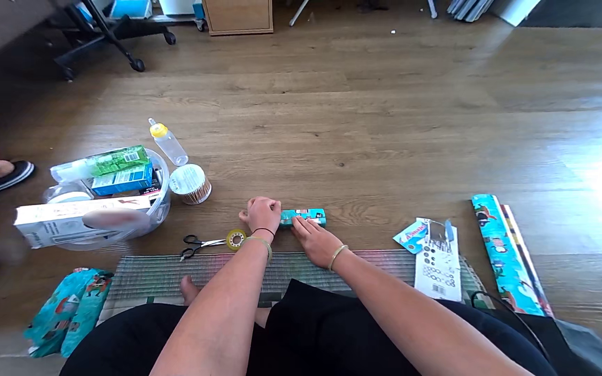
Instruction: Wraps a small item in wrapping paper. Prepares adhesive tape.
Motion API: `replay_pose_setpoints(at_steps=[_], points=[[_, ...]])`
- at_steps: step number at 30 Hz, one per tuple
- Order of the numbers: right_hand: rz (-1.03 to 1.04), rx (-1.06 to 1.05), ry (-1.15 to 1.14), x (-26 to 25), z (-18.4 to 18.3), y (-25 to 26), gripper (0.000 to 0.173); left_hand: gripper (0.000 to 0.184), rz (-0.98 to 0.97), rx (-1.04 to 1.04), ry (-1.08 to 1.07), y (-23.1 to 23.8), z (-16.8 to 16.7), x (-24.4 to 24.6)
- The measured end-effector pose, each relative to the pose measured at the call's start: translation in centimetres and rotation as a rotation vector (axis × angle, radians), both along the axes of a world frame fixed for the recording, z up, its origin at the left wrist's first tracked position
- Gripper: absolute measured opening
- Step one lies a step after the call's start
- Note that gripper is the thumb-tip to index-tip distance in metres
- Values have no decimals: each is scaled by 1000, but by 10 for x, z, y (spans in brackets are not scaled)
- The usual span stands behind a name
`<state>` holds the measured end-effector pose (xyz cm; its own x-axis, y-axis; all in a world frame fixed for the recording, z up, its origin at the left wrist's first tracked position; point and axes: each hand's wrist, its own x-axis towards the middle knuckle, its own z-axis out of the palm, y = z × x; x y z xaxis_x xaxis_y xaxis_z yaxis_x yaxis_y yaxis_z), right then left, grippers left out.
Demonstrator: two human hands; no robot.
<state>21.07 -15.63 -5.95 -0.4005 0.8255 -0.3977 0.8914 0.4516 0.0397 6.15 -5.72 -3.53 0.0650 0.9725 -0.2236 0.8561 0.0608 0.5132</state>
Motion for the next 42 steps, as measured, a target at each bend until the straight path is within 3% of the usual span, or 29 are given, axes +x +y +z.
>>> replay_pose_setpoints(at_steps=[3, 7, 9, 13, 19, 24, 26, 29, 31, 34, 38, 42], points=[[-15, 22, 77, 1, 0, -1, 51, 34, -20, 62, -64, 3, 4, -10], [-20, 51, 161, 1, 4, -2, 46, 26, -404, 172, -21, -11, 12, -15], [-35, 56, 189, -1, 9, -3, 44, 22, -443, 160, 32, -20, 11, -10], [-49, 55, 240, -1, 11, -3, 42, 20, -328, 150, 72, -20, 7, -6], [-183, -48, 340, -5, 29, 7, 30, 34, 159, 17, -139, 9, 19, -34], [-420, 330, 780, 3, 35, 18, 27, 33, 280, -38, -309, 26, 40, -56], [-382, 363, 706, 3, 31, 22, 40, 32, 295, -28, -369, 25, 41, -56], [-269, 131, 355, -8, 18, 23, 68, 30, 294, -38, -446, 24, 32, -53], [-246, -4, 231, -18, 14, 22, 77, 29, 274, -51, -451, 23, 30, -53], [-294, 85, 298, -23, 21, 28, 80, 28, 297, -50, -467, 25, 30, -58], [-401, 34, 375, -38, 31, 47, 107, 26, 395, -40, -560, 29, 34, -61], [-459, -23, 386, -42, 35, 62, 104, 27, 397, -22, -645, 28, 39, -64]])
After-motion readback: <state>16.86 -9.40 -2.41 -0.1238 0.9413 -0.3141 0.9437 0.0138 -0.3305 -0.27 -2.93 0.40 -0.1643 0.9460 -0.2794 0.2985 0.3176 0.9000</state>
